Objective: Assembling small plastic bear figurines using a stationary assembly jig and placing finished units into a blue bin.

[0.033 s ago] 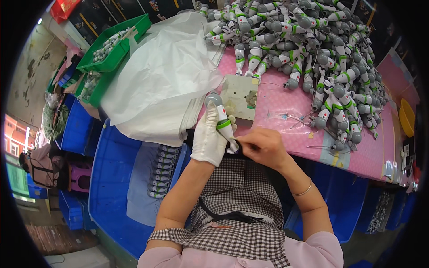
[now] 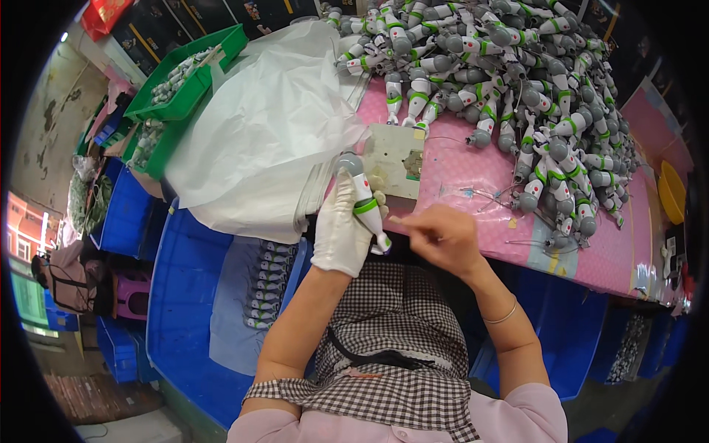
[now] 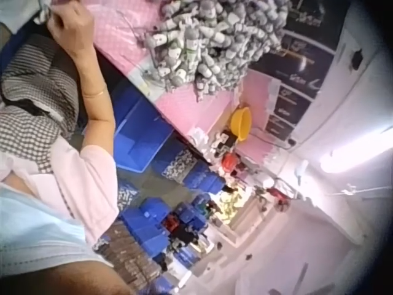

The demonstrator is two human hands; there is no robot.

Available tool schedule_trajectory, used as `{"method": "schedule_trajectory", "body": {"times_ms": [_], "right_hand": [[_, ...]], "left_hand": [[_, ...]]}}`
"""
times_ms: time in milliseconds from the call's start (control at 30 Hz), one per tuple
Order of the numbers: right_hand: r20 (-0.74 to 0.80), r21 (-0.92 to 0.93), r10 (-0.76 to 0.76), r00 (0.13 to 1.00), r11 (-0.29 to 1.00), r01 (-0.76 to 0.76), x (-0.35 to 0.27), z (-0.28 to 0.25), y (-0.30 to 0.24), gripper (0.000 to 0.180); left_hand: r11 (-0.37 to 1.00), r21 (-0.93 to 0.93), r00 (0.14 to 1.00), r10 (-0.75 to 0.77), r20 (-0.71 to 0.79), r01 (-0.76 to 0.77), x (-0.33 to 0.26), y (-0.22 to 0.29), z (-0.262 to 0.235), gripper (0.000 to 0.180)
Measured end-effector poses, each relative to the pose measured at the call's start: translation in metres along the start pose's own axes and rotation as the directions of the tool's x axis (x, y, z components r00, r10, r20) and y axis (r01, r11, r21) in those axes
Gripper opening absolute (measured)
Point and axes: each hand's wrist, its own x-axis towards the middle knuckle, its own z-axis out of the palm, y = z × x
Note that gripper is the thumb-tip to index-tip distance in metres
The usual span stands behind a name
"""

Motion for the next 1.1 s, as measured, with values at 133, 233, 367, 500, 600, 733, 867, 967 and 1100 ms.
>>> {"method": "schedule_trajectory", "body": {"times_ms": [133,233,367,500,600,733,867,967,1100], "right_hand": [[-0.293,-0.122,0.196,0.936,0.963,-0.240,0.005,-0.026,0.028,0.007],[-0.279,-0.517,0.036,0.960,0.837,-0.181,0.012,-0.037,0.061,0.006],[-0.175,-0.851,-0.230,0.957,0.524,-0.030,0.015,-0.033,0.065,0.013],[-0.320,-0.299,0.226,0.920,0.897,-0.325,0.007,-0.022,0.028,0.021],[0.123,0.694,0.768,0.629,0.386,-0.607,0.013,-0.020,0.006,0.030],[-0.003,0.856,0.820,0.573,0.298,-0.423,0.017,-0.013,0.007,0.029],[0.122,0.896,0.806,0.580,0.162,-0.413,0.016,-0.018,0.008,0.026],[0.151,0.846,0.784,0.602,0.213,-0.489,0.013,-0.022,0.023,0.022],[-0.127,0.134,0.506,0.853,0.861,-0.491,0.018,-0.010,0.041,0.014]], "left_hand": [[0.971,0.139,0.958,0.160,0.240,-0.197,-0.023,0.008,-0.003,0.062],[0.881,0.389,0.937,0.146,0.317,-0.269,-0.032,0.005,-0.002,0.051],[0.976,0.202,0.962,-0.129,0.240,0.080,-0.038,0.000,0.002,0.039],[0.975,0.110,0.934,-0.218,0.282,0.195,-0.038,-0.005,-0.011,0.044],[0.944,0.268,0.917,-0.270,0.292,0.192,-0.043,-0.009,-0.011,0.044],[0.802,0.571,0.942,-0.305,0.137,0.177,-0.046,-0.023,-0.007,0.034],[0.781,0.572,0.934,-0.351,0.070,0.251,-0.047,-0.030,-0.012,0.033],[0.672,0.698,0.919,-0.391,0.051,0.248,-0.047,-0.028,-0.010,0.033],[0.595,0.800,0.965,-0.243,0.094,0.072,-0.041,-0.027,-0.007,0.034]]}}
